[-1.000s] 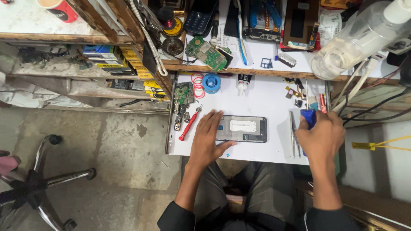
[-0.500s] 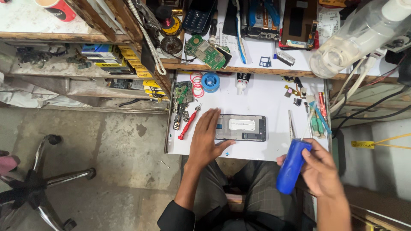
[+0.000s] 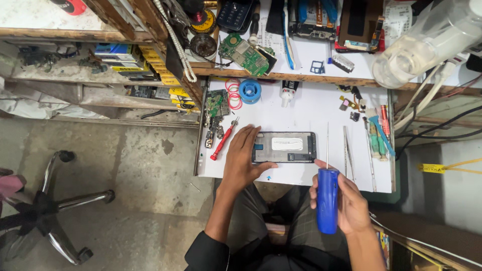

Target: The person disassembles a smartphone on a workbench. They use a metal prying tool to separate the back cover, then use a blue electric screwdriver to remove screws from the internal frame. The person handles the phone, tools, and a cardboard box containing a replacement part.

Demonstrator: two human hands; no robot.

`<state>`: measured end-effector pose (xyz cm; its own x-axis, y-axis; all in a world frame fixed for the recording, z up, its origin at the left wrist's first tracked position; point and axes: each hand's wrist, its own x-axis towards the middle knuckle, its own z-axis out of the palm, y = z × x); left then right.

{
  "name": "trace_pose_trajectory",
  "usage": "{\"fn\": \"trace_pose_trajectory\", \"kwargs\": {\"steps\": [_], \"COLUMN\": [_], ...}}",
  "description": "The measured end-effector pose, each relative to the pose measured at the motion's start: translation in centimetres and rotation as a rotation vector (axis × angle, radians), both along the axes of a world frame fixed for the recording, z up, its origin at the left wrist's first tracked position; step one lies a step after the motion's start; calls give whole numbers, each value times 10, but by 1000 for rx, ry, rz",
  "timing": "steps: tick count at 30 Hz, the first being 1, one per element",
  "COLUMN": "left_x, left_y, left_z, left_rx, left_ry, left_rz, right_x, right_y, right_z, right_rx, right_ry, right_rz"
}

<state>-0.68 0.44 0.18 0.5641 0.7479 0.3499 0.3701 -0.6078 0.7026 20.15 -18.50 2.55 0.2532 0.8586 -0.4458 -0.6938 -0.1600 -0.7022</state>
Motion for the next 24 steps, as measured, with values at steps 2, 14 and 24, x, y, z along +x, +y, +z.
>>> {"fn": "trace_pose_trajectory", "kwargs": {"steps": [2,14,24], "left_x": [0,0,1], "left_y": [0,-1,-2], "left_z": [0,-2,0], "left_rx": [-7,-17,-27], "left_ry": [-2,11,12], "left_rz": [-3,-1,-9], "right_x": [3,13,6], "right_y": [-1,-14,-11], "right_z": [-1,-13,-5], "right_rx": [22,261,255], "right_ry": [24,138,147], "right_rz": [-20,-42,-14]}}
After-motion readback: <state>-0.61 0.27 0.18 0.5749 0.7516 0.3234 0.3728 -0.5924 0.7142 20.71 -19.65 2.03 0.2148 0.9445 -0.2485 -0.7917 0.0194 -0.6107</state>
